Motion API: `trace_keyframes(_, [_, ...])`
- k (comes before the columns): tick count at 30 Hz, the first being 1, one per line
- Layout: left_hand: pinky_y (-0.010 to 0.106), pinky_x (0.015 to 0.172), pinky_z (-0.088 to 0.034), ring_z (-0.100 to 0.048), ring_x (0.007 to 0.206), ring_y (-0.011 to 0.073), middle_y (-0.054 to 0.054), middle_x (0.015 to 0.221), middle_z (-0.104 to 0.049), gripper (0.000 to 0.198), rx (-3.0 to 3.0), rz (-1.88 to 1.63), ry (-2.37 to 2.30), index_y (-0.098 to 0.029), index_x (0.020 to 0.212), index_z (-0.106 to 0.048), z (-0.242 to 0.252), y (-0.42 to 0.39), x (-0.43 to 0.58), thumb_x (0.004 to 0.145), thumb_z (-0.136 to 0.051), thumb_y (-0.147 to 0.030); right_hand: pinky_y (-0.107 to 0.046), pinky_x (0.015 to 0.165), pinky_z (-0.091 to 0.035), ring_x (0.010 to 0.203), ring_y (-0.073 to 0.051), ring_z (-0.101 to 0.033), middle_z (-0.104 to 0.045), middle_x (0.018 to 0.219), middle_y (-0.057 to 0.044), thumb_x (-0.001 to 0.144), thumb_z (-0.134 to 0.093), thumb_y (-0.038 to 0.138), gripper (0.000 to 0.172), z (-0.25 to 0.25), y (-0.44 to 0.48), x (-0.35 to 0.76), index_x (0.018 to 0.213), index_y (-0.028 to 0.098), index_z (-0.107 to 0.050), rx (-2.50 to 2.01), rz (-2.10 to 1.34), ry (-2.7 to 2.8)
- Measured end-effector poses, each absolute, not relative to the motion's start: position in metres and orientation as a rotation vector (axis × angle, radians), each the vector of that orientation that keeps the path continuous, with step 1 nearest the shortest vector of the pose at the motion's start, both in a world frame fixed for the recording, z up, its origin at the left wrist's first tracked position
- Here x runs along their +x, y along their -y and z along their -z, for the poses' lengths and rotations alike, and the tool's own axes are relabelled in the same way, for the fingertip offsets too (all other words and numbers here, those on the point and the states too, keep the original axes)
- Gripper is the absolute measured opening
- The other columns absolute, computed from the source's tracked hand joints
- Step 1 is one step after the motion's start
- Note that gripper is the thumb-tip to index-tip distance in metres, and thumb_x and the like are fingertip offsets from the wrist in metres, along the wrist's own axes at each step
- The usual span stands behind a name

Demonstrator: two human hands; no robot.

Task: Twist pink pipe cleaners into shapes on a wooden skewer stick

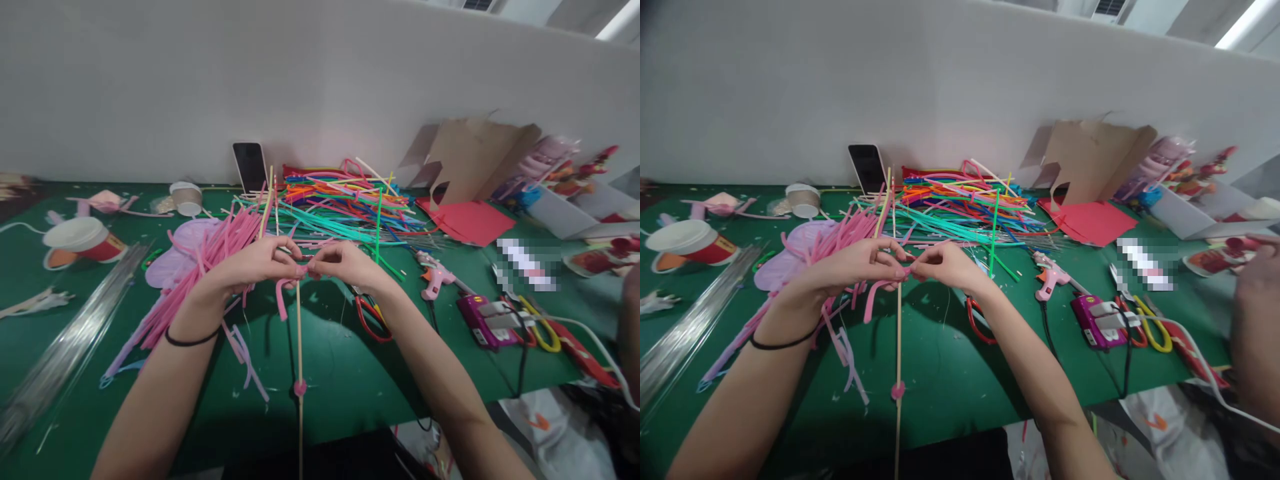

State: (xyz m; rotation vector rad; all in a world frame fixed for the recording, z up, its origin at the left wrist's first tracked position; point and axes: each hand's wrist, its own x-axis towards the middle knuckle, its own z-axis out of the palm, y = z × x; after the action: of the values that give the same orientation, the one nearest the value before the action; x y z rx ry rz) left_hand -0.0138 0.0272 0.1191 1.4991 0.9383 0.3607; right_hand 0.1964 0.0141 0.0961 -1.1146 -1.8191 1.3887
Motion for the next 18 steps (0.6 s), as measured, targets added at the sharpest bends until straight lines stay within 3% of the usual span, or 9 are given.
trace_keyframes(5, [0.022,0.059,-0.045,-0.063,0.064,0.0133,0.0,0.067,-0.068,0.03,1.51,-0.376,-0.922,-0.018,0.091,-0.056,-0.1199,-0.0275,-0.0161,0.075,-0.072,-0.038,-0.025,0.065,-0.046,0.065,-0.013,-0.061,-0.067,0.066,-0.002,0.079,-0.063,0.027,0.017,-0.0934,-0.0123,0.191,0.07,0.014,-0.069,-1.128,-1.286,1.822])
trace_keyframes(13, [0.022,0.057,-0.046,-0.063,0.062,0.0128,0.001,0.068,-0.067,0.027,1.526,-0.376,-0.93,-0.016,0.086,-0.06,-0.1227,-0.0287,-0.0157,0.074,-0.072,-0.037,-0.025,0.065,-0.048,0.072,-0.014,-0.063,-0.071,0.081,-0.005,0.076,-0.071,0.04,0.029,-0.0916,-0.0161,0.1989,0.089,0.015,-0.072,-0.998,-1.509,1.714])
trace_keyframes(18, [0.022,0.056,-0.046,-0.064,0.061,0.0129,0.001,0.069,-0.068,0.028,1.51,-0.394,-0.926,-0.018,0.087,-0.055,-0.1212,-0.0295,-0.0161,0.074,-0.073,-0.035,-0.024,0.059,-0.046,0.067,-0.014,-0.062,-0.07,0.076,-0.004,0.073,-0.072,0.041,0.028,-0.0928,-0.0164,0.1957,0.084,0.015,-0.072,-1.045,-1.455,1.724])
